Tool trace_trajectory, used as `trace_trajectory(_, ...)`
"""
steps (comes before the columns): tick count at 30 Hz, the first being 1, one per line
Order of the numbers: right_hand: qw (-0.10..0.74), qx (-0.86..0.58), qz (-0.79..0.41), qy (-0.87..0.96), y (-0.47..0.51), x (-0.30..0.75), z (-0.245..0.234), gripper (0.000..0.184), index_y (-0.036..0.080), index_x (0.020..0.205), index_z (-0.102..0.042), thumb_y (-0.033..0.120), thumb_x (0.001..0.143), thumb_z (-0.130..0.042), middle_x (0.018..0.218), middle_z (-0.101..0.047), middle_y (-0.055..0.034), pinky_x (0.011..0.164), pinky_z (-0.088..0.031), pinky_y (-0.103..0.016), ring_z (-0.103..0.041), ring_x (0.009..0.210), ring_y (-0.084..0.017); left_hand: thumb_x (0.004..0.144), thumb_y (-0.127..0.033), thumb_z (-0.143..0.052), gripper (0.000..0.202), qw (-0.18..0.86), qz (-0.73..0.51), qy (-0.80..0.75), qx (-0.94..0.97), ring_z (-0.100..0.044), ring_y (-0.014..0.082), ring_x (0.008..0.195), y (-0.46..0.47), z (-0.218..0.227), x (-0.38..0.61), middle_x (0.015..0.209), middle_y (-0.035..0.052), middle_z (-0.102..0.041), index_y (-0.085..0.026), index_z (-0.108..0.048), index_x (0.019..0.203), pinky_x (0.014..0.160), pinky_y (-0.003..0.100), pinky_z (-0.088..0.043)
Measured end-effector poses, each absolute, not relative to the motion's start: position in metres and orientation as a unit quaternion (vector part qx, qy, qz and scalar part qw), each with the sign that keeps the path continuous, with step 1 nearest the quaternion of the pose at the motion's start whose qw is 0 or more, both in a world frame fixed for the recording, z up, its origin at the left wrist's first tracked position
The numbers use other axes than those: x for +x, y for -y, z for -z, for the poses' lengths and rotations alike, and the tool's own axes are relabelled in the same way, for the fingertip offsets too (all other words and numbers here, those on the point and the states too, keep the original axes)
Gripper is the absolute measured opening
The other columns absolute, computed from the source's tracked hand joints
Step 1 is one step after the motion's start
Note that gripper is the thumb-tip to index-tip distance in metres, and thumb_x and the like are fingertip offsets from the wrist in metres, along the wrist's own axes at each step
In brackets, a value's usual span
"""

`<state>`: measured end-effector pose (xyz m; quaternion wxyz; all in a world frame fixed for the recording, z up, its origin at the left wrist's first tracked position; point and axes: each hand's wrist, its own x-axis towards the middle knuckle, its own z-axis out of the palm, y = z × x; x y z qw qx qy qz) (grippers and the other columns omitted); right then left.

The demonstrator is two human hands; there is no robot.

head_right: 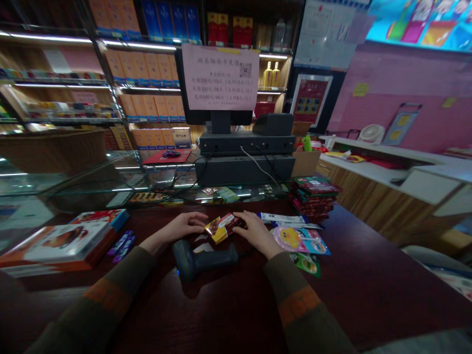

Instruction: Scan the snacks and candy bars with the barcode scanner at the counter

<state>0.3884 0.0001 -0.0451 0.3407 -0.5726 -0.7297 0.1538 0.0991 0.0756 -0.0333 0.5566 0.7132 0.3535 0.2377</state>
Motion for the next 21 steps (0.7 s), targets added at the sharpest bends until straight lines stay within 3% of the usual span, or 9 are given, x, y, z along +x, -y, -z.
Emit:
trace_trajectory(3,0.336,-0.555,-0.182,0.739,0.002,0.387,0.043,0.057,0.025,0.136,-0.061,0.027,0.08,-0.074,0.133,-0.065,-0.0105,0.108,-0.045,-0.045,-0.062,0.122,-0.027,0.07,-0.04,-0.081,0.057,0.519,-0.25,-0.371,0.728,-0.073,0.0218,0.086,-0.076,0.037,0.102,0.094,0.0088,-0.079,-0.013,-0.065,0.117,0.08,0.033,-0.054)
trace_trajectory(7,0.301,-0.531,-0.21,0.763,0.006,0.394,0.042,0.081,0.024,0.146,-0.051,0.018,0.071,-0.079,0.15,-0.053,-0.0094,0.116,-0.038,-0.045,-0.053,0.134,-0.027,0.072,-0.045,-0.078,0.053,0.508,-0.252,-0.375,0.734,-0.074,0.0238,0.089,-0.078,0.041,0.103,0.096,0.0094,-0.079,-0.014,-0.068,0.114,0.079,0.033,-0.054)
trace_trajectory(13,0.288,-0.55,-0.126,0.774,0.003,0.387,0.043,0.058,0.025,0.139,-0.058,0.012,0.083,-0.066,0.14,-0.063,-0.0067,0.111,-0.043,-0.04,-0.06,0.127,-0.022,0.071,-0.047,-0.08,0.059,0.548,-0.29,-0.373,0.691,-0.073,0.022,0.087,-0.081,0.043,0.097,0.096,0.0105,-0.079,-0.013,-0.067,0.118,0.081,0.034,-0.054)
trace_trajectory(21,0.219,-0.633,0.003,0.743,-0.013,0.347,0.036,0.057,0.029,0.141,-0.056,0.02,0.086,-0.07,0.133,-0.067,-0.0089,0.097,-0.047,-0.041,-0.064,0.118,-0.029,0.067,-0.055,-0.08,0.066,0.54,-0.4,-0.385,0.632,-0.069,0.0292,0.11,-0.09,0.046,0.083,0.12,0.0149,-0.073,-0.014,-0.067,0.117,0.104,0.048,-0.049)
